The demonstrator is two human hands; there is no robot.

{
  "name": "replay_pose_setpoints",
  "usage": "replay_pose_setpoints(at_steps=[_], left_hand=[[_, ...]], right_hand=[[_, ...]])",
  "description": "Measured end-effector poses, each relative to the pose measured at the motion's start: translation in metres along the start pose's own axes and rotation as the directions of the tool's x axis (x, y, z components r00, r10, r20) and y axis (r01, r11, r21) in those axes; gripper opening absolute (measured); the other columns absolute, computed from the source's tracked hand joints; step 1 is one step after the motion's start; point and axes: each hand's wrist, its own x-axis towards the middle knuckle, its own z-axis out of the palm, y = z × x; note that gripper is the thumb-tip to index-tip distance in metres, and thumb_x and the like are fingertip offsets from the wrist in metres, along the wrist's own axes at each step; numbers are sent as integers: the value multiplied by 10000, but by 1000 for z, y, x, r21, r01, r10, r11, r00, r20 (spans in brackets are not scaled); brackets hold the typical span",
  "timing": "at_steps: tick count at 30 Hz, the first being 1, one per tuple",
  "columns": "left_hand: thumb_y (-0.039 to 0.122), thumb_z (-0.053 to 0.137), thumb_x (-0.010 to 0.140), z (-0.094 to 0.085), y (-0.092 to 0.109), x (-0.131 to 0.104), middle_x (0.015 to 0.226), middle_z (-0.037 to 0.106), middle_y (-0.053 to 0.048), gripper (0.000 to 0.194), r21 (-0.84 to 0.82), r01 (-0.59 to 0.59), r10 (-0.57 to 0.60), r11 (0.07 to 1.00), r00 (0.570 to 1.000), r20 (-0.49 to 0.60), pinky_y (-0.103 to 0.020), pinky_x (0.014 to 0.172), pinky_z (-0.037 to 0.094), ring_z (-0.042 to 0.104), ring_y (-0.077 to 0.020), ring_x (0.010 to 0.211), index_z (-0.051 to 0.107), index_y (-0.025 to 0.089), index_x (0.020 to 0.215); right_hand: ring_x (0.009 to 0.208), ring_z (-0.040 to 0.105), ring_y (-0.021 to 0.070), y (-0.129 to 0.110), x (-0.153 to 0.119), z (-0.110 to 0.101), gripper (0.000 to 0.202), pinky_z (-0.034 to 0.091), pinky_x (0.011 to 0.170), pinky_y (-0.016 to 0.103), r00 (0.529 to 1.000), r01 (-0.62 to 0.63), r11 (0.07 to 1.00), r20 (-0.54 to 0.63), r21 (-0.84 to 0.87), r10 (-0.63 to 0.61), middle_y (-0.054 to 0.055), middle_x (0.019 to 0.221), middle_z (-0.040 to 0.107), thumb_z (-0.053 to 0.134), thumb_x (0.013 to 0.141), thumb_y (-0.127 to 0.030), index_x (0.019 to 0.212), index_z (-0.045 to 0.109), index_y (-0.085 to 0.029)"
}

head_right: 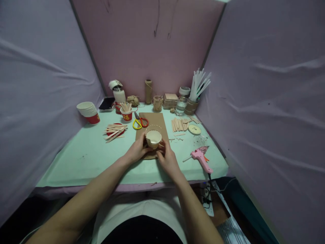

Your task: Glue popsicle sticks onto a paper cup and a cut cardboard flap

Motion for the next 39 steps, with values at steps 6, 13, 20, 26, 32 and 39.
replay_pose_setpoints(at_steps=[6, 13, 20, 26, 32, 39], left_hand=[[188, 724, 708, -4, -5, -2, 1276, 596, -133, 873, 87, -24, 21, 996, 999, 33, -439, 960, 469, 579, -317, 1169, 248, 188, 1439], [237, 787, 632, 4, -13, 5, 1271, 602, -152, 924, -39, -20, 20, 999, 1000, -6, -472, 1000, 442, 560, -336, 1195, 303, 168, 1416], [249, 786, 636, 3, -15, 7, 1336, 559, -124, 878, -195, -158, 167, 968, 986, 28, -448, 1072, 385, 521, -280, 1236, 356, 174, 1397], [260, 824, 576, -8, -12, 21, 1240, 628, -89, 809, -185, -92, 123, 978, 978, 167, -456, 1047, 415, 555, -289, 1186, 475, 185, 1302], [270, 836, 540, -15, -16, 34, 1177, 659, -67, 756, -151, -69, 112, 986, 948, 297, -461, 1023, 432, 575, -307, 1148, 538, 184, 1229], [265, 851, 526, -19, -14, 25, 1317, 579, -85, 958, -177, -94, 133, 980, 966, 221, -426, 1056, 411, 520, -304, 1239, 401, 200, 1369]], right_hand=[[1114, 623, 236, 6, -8, 2, 476, 526, 948, 419, 991, -31, 999, -130, -35, 27, 136, 1228, 610, 579, 849, -288, 1301, 454, -209], [1275, 519, 201, 4, 11, 15, 599, 463, 1047, 399, 999, 33, 987, -15, 158, -31, 107, 1390, 522, 536, 816, -181, 1387, 367, -237], [1065, 646, 206, -10, 8, -18, 483, 555, 883, 366, 996, 9, 978, -86, -208, -27, 118, 1171, 654, 554, 839, -236, 1315, 481, -200], [938, 686, 200, -13, 74, -107, 239, 523, 877, 342, 983, -149, 807, -172, -571, 60, 78, 1010, 732, 575, 861, -233, 1080, 652, -178], [1017, 642, 232, 11, 144, -162, 196, 497, 902, 372, 950, -313, 571, -254, -759, 183, 118, 1067, 692, 571, 910, -216, 1058, 659, -123], [1033, 613, 214, 33, 172, -156, 338, 533, 867, 421, 940, -255, 409, -126, -876, 317, 90, 1225, 591, 583, 928, -346, 1215, 569, -170]])
